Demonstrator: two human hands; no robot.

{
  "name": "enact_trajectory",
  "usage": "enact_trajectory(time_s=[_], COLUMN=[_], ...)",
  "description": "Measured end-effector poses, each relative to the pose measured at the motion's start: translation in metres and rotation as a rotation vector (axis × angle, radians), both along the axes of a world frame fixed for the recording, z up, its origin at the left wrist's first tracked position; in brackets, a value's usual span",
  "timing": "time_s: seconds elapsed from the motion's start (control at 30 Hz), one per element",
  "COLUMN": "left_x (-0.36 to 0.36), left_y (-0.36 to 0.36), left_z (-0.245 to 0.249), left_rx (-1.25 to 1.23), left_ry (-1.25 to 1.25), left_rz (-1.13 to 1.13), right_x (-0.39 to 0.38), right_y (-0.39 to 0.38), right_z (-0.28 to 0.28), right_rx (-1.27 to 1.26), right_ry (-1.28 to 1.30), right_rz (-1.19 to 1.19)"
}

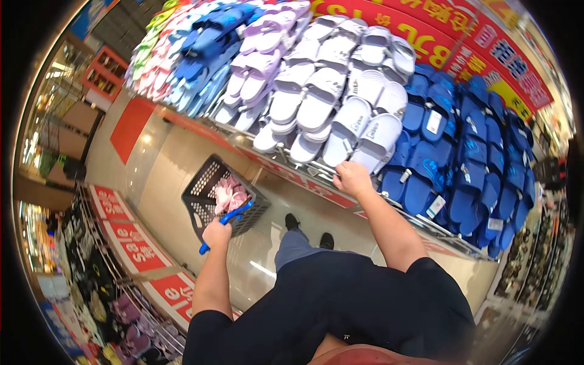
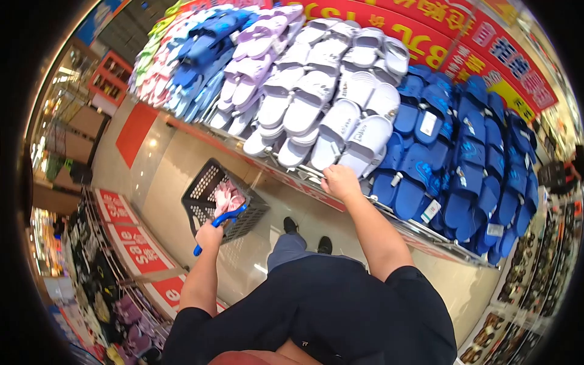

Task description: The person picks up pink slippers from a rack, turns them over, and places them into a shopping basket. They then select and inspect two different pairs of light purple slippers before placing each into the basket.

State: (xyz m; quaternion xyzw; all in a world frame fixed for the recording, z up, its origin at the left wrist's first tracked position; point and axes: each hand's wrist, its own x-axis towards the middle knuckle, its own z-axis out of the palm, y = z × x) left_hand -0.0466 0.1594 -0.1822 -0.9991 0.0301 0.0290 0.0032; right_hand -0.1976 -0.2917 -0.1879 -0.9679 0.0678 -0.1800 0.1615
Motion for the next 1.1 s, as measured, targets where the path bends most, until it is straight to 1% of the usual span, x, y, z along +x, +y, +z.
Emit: enact_trajectory(time_s=[0.17, 0.33, 0.37, 0.43, 0.5, 0.6, 0.7, 0.8, 0.97, 1.0, 1.03, 1.1], left_x=[0.0, -0.004, -0.001, 0.001, 0.003, 0.002, 0.002, 0.003, 0.004, 0.006, 0.008, 0.011], left_y=[-0.005, -0.01, -0.005, -0.002, -0.001, -0.005, -0.001, -0.002, 0.003, 0.005, 0.007, 0.01], left_z=[0.003, 0.007, 0.001, -0.009, -0.01, -0.002, -0.003, 0.001, -0.005, -0.008, -0.005, 0.003], left_rx=[0.092, 0.103, 0.096, 0.074, 0.086, 0.091, 0.059, 0.058, -0.013, -0.007, -0.019, -0.054], left_ry=[-0.014, -0.015, -0.041, -0.085, -0.041, -0.019, -0.067, -0.036, -0.073, -0.049, 0.017, 0.09], left_rz=[-0.028, -0.022, -0.029, -0.031, -0.03, -0.031, -0.071, -0.082, -0.109, -0.108, -0.108, -0.171], right_x=[-0.002, -0.002, -0.002, -0.002, -0.002, -0.001, -0.001, 0.0, 0.003, 0.003, 0.004, 0.003], right_y=[-0.003, -0.003, -0.003, -0.004, -0.004, -0.004, -0.001, -0.001, -0.003, -0.001, -0.001, 0.003], right_z=[-0.003, -0.004, -0.006, -0.01, -0.01, -0.011, -0.004, -0.006, -0.02, -0.017, -0.016, -0.005], right_rx=[-0.002, 0.019, 0.013, -0.009, -0.034, -0.018, -0.062, -0.087, -0.074, -0.059, -0.065, -0.066], right_ry=[0.019, 0.065, 0.075, 0.023, -0.011, 0.09, 0.1, 0.118, -0.032, 0.003, -0.032, -0.031], right_rz=[0.003, -0.007, -0.013, 0.0, 0.013, 0.0, -0.009, -0.024, -0.004, -0.029, -0.014, 0.017])
